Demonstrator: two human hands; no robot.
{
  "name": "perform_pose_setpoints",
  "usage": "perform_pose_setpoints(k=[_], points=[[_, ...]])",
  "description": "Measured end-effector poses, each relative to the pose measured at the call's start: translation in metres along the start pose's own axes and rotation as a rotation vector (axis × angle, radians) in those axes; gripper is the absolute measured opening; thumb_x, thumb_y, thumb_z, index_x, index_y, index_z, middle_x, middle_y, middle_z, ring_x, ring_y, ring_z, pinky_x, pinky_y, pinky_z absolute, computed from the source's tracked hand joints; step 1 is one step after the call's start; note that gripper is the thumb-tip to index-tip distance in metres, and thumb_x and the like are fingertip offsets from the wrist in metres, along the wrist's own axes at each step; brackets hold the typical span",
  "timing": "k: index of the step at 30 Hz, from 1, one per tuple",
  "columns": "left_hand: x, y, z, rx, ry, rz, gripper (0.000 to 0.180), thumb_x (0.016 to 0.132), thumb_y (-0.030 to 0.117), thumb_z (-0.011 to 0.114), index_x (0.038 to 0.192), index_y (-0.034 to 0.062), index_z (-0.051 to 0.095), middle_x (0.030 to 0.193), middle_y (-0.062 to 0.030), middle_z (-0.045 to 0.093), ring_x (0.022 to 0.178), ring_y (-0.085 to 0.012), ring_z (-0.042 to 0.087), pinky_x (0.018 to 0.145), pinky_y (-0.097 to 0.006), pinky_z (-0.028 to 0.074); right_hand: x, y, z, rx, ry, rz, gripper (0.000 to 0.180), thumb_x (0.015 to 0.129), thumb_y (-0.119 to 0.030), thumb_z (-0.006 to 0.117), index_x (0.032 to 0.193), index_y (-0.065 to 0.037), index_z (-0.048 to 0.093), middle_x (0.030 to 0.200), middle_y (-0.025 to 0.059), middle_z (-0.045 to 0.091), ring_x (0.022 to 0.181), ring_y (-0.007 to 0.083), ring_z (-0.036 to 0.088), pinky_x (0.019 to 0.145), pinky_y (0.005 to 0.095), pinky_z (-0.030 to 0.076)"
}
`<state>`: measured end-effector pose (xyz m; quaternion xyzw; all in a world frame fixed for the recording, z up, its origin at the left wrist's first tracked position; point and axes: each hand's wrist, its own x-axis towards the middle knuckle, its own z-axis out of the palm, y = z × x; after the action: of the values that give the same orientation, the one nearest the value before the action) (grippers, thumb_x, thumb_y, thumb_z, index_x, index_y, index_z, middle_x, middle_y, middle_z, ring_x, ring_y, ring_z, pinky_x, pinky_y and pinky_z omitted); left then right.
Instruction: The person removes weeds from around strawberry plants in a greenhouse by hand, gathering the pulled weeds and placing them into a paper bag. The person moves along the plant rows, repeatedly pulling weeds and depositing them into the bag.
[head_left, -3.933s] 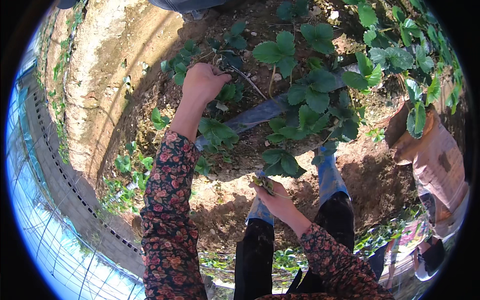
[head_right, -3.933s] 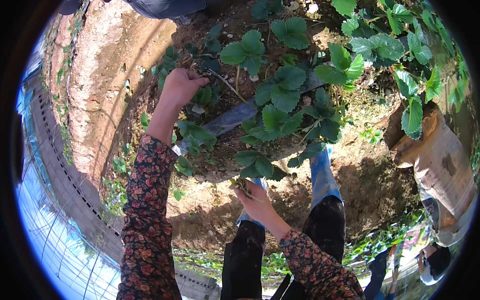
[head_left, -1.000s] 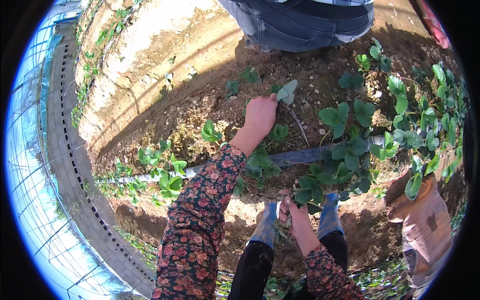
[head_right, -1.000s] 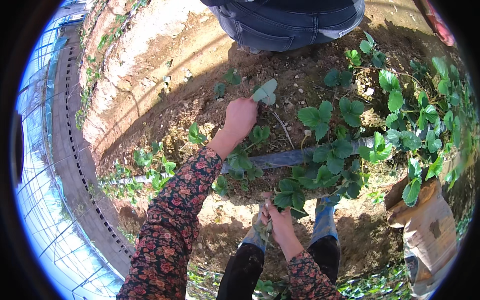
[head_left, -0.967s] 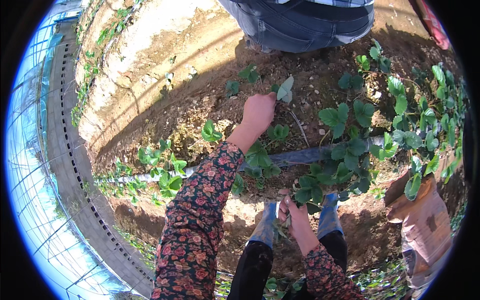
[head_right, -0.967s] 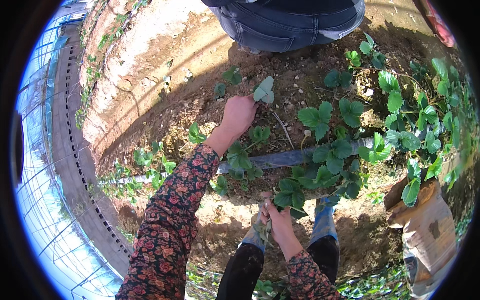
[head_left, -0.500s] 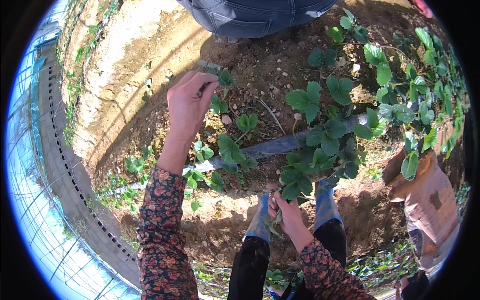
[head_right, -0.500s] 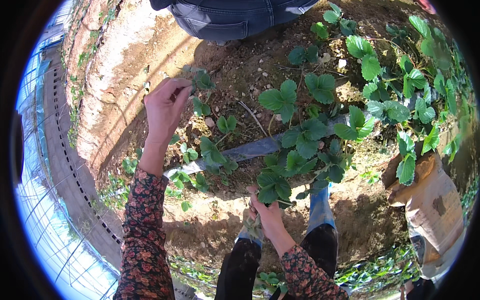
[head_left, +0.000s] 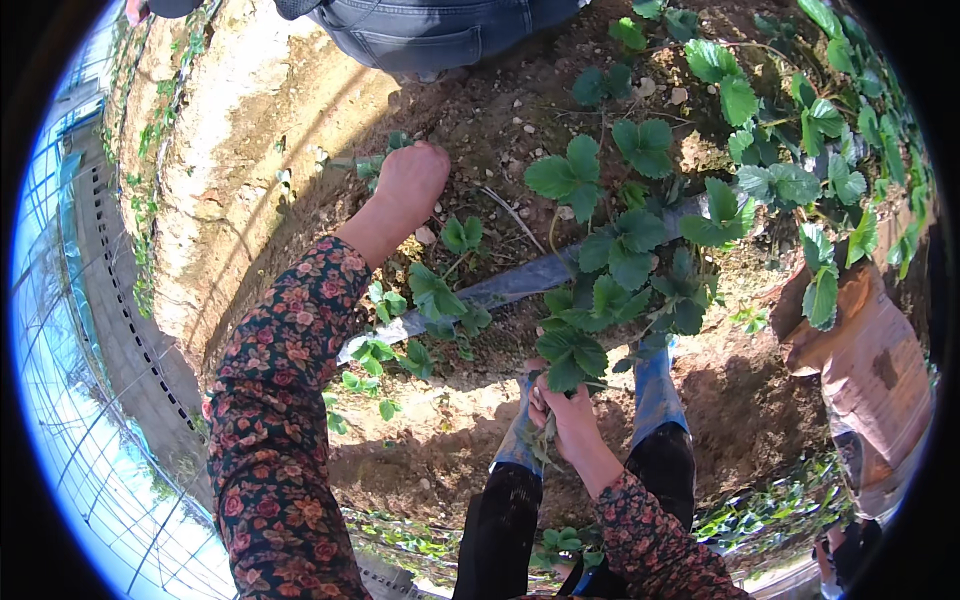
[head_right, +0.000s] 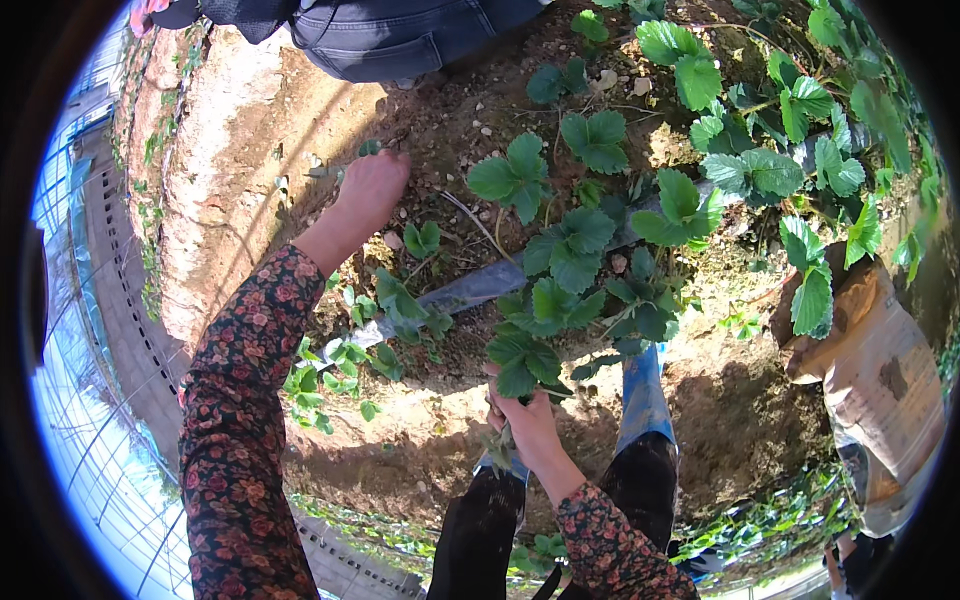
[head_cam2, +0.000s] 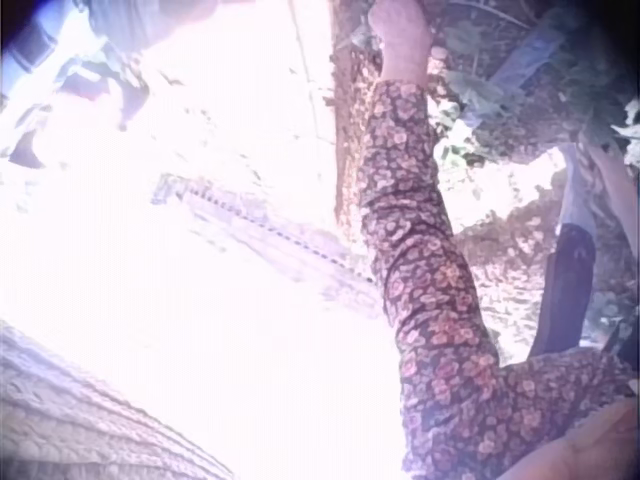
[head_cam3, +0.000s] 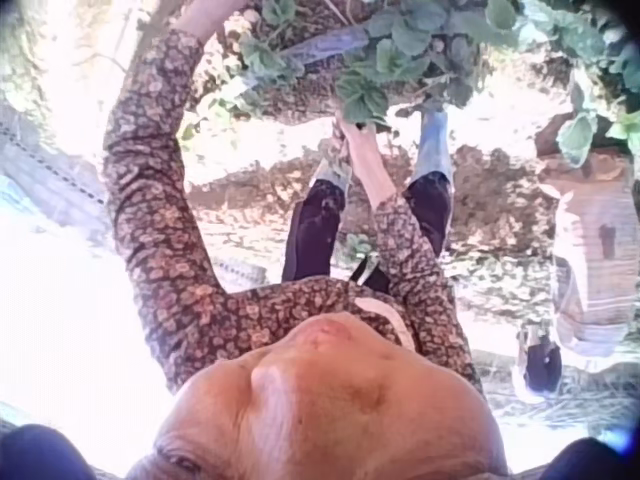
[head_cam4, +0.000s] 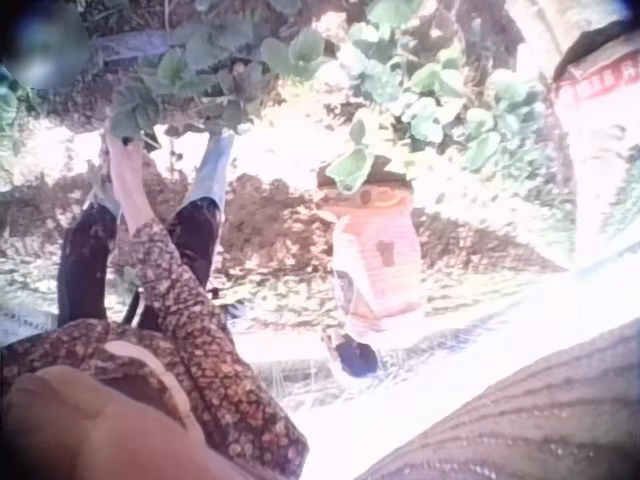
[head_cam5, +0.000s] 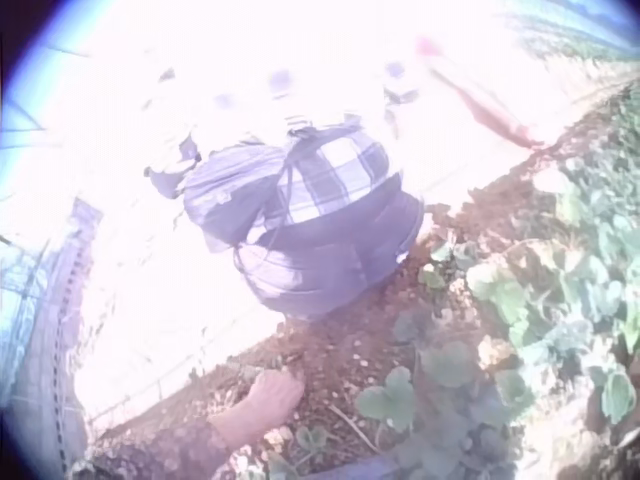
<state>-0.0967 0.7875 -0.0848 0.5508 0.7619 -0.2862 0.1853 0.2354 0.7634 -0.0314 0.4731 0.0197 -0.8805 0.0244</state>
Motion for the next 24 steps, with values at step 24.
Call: perform_pose_setpoints(k=[24], points=[[-0.019,-0.104,0.044,-0.942,0.082,-0.404,0.020,0.081,0.017,0.060,0.100,0.0105,0.065,0.080,-0.0137,0.065,0.068,-0.0267,0.062,0.066,-0.035,0.049,0.002,0.003,0.009,-0.063,-0.018,-0.004,0.027,0.087,-0.008,0.055,0.113,0.001,0.051,0.076,-0.0019,0.044,0.061,0.0070,0.037,0.050,0.0238,0.034]])
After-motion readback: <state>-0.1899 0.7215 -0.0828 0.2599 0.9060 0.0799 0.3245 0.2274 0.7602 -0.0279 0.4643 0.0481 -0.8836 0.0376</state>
